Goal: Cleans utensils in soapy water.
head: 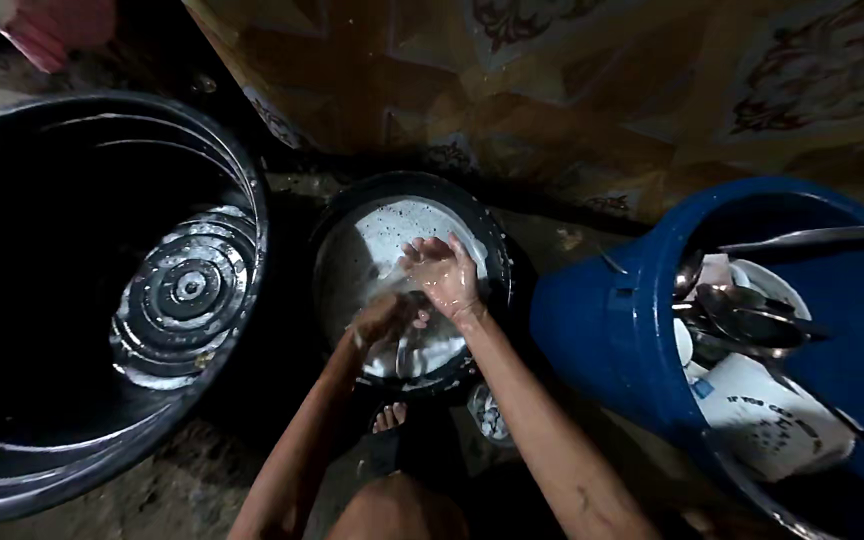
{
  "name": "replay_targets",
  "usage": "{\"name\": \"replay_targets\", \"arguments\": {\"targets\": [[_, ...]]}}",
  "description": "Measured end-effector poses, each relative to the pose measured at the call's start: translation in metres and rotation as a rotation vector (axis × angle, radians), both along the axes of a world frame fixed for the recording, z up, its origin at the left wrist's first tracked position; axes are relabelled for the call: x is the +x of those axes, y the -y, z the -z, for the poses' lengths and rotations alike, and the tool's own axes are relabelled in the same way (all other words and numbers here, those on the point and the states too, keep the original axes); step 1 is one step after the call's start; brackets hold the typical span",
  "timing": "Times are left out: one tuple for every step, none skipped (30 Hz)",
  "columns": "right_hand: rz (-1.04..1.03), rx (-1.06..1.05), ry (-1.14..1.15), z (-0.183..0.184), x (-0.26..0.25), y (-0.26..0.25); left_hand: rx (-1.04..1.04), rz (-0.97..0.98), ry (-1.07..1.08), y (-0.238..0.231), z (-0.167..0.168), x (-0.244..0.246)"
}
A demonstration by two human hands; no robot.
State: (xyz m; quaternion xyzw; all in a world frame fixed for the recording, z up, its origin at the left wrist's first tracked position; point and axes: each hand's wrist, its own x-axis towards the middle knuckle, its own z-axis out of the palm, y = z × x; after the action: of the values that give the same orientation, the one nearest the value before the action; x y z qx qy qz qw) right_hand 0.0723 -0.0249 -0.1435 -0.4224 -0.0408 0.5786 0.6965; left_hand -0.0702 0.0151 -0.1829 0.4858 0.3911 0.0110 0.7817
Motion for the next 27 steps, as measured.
{"name": "replay_targets", "arguments": {"targets": [[-0.034, -0.097, 0.276, -0.002, 0.011, 0.001, -0.066, -0.075, 0.039, -0.005, -0.002, 0.002], [-0.070, -0.203, 0.536, 0.002, 0.021, 0.005, -0.106, -0.123, 0.047, -0.008, -0.004, 0.002], [-0.064, -0.320, 0.744, 0.011, 0.028, 0.009, -0.124, -0.162, 0.027, -0.011, -0.004, 0.001], [-0.026, -0.434, 0.872, 0.022, 0.030, 0.011, -0.123, -0.203, -0.010, -0.011, -0.001, -0.001], [0.016, -0.525, 0.898, 0.034, 0.028, 0.012, -0.096, -0.235, -0.058, -0.011, 0.005, -0.002], [0.040, -0.578, 0.794, 0.042, 0.020, 0.011, -0.061, -0.253, -0.097, -0.011, 0.012, -0.003], [0.064, -0.577, 0.569, 0.045, 0.010, 0.009, -0.029, -0.256, -0.142, -0.010, 0.018, -0.004], [0.088, -0.518, 0.305, 0.044, 0.000, 0.006, 0.008, -0.263, -0.182, -0.006, 0.022, -0.004], [0.059, -0.415, 0.110, 0.039, -0.008, 0.004, 0.043, -0.271, -0.216, -0.004, 0.020, -0.004], [-0.016, -0.279, 0.039, 0.032, -0.013, 0.006, 0.069, -0.276, -0.212, -0.002, 0.017, -0.005], [-0.117, -0.183, 0.065, 0.021, -0.015, 0.008, 0.085, -0.285, -0.193, -0.001, 0.012, -0.004], [-0.181, -0.156, 0.213, 0.010, -0.018, 0.009, 0.106, -0.298, -0.188, 0.000, 0.005, -0.001], [-0.206, -0.166, 0.416, 0.000, -0.020, 0.012, 0.124, -0.265, -0.159, -0.003, -0.005, 0.003], [-0.211, -0.206, 0.599, -0.007, -0.019, 0.015, 0.134, -0.219, -0.091, -0.008, -0.013, 0.007], [-0.229, -0.265, 0.739, -0.010, -0.016, 0.017, 0.131, -0.180, -0.022, -0.013, -0.018, 0.013], [-0.270, -0.323, 0.822, -0.011, -0.010, 0.018, 0.110, -0.164, 0.035, -0.017, -0.023, 0.020], [-0.286, -0.357, 0.862, -0.011, -0.006, 0.018, 0.088, -0.134, 0.083, -0.019, -0.029, 0.026], [-0.261, -0.361, 0.895, -0.010, -0.003, 0.018, 0.085, -0.109, 0.118, -0.020, -0.037, 0.031], [-0.232, -0.350, 0.932, -0.008, -0.001, 0.017, 0.102, -0.085, 0.128, -0.020, -0.044, 0.035], [-0.210, -0.340, 0.965, -0.008, 0.000, 0.018, 0.138, -0.059, 0.105, -0.019, -0.050, 0.038], [-0.204, -0.343, 0.994, -0.009, 0.003, 0.018, 0.179, -0.030, 0.060, -0.018, -0.054, 0.039], [-0.207, -0.359, 1.030, -0.012, 0.005, 0.018, 0.218, 0.005, 0.003, -0.017, -0.056, 0.040], [-0.203, -0.381, 1.071, -0.019, 0.006, 0.017, 0.247, 0.037, -0.045, -0.016, -0.057, 0.039], [-0.194, -0.404, 1.106, -0.027, 0.007, 0.016, 0.269, 0.064, -0.075, -0.012, -0.060, 0.038], [-0.171, -0.418, 1.133, -0.035, 0.009, 0.015, 0.295, 0.072, -0.081, -0.007, -0.063, 0.037], [-0.130, -0.419, 1.161, -0.044, 0.010, 0.015, 0.336, 0.069, -0.071, 0.000, -0.067, 0.036], [-0.078, -0.401, 1.192, -0.055, 0.011, 0.016, 0.389, 0.059, -0.046, 0.007, -0.070, 0.035]]}}
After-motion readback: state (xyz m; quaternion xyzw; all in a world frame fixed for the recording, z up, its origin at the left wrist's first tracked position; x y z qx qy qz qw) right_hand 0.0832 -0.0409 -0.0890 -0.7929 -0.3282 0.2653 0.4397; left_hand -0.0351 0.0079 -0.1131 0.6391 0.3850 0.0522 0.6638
